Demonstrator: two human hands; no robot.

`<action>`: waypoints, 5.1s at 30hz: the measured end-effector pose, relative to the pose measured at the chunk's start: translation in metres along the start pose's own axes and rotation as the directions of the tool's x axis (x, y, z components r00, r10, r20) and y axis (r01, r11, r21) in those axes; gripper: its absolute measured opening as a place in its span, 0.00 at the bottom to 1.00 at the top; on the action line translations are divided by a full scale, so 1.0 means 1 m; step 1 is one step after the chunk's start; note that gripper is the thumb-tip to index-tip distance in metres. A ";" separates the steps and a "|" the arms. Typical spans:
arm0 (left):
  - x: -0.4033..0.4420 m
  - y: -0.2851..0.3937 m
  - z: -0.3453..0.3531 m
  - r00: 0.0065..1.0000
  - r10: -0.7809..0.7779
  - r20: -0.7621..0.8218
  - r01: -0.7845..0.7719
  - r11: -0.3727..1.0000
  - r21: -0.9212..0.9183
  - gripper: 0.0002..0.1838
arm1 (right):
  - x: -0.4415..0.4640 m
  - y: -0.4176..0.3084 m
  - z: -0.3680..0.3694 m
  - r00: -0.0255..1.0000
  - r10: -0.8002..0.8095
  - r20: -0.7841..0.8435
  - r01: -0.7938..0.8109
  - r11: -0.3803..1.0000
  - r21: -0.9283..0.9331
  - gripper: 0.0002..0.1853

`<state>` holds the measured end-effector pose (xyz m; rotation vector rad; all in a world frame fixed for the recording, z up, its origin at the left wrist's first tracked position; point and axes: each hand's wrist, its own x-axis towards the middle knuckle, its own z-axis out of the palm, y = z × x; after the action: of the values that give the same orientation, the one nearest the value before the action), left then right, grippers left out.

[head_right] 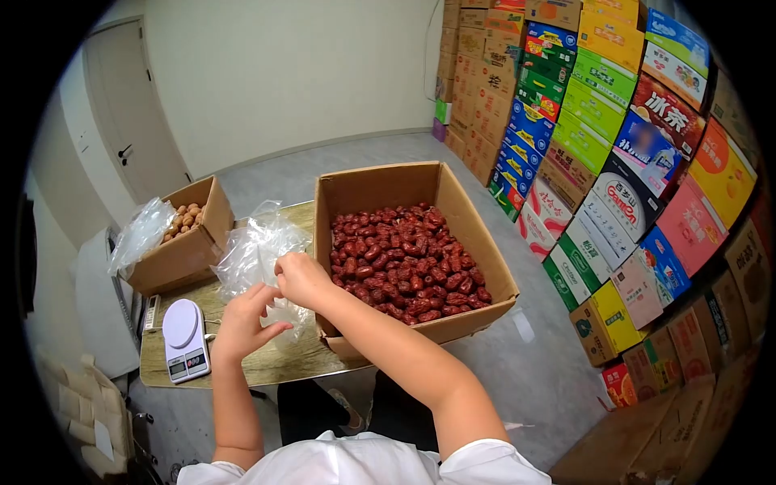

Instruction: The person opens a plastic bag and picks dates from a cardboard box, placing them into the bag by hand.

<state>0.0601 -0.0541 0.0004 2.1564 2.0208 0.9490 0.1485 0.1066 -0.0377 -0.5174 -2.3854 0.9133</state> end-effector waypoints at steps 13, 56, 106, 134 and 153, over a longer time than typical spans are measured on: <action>-0.024 -0.001 0.024 0.886 -0.028 -0.463 0.044 0.999 0.023 0.12 | -0.013 -0.046 -0.025 0.971 -0.140 -0.192 0.119 0.986 -0.116 0.07; -0.054 0.010 -0.005 0.875 -0.076 -0.478 0.067 0.997 -0.036 0.06 | 0.015 -0.024 -0.057 0.911 0.331 0.248 -0.154 0.828 -0.539 0.18; 0.010 0.002 0.045 0.850 -0.043 -0.526 0.120 0.986 0.114 0.05 | 0.019 0.030 -0.091 0.970 -0.237 -0.053 0.237 0.876 0.420 0.12; 0.013 -0.002 0.044 0.847 -0.096 -0.523 0.117 0.993 0.007 0.04 | 0.010 0.021 -0.076 0.827 -0.492 0.272 0.489 0.868 0.081 0.09; 0.009 0.001 0.021 0.922 -0.039 -0.385 0.089 0.990 0.112 0.08 | 0.013 0.026 -0.079 0.861 -0.496 0.115 0.505 0.861 -0.062 0.09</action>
<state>0.0707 -0.0381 -0.0127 2.0778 2.3642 1.3585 0.1890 0.1702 -0.0015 0.1302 -2.4737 0.6026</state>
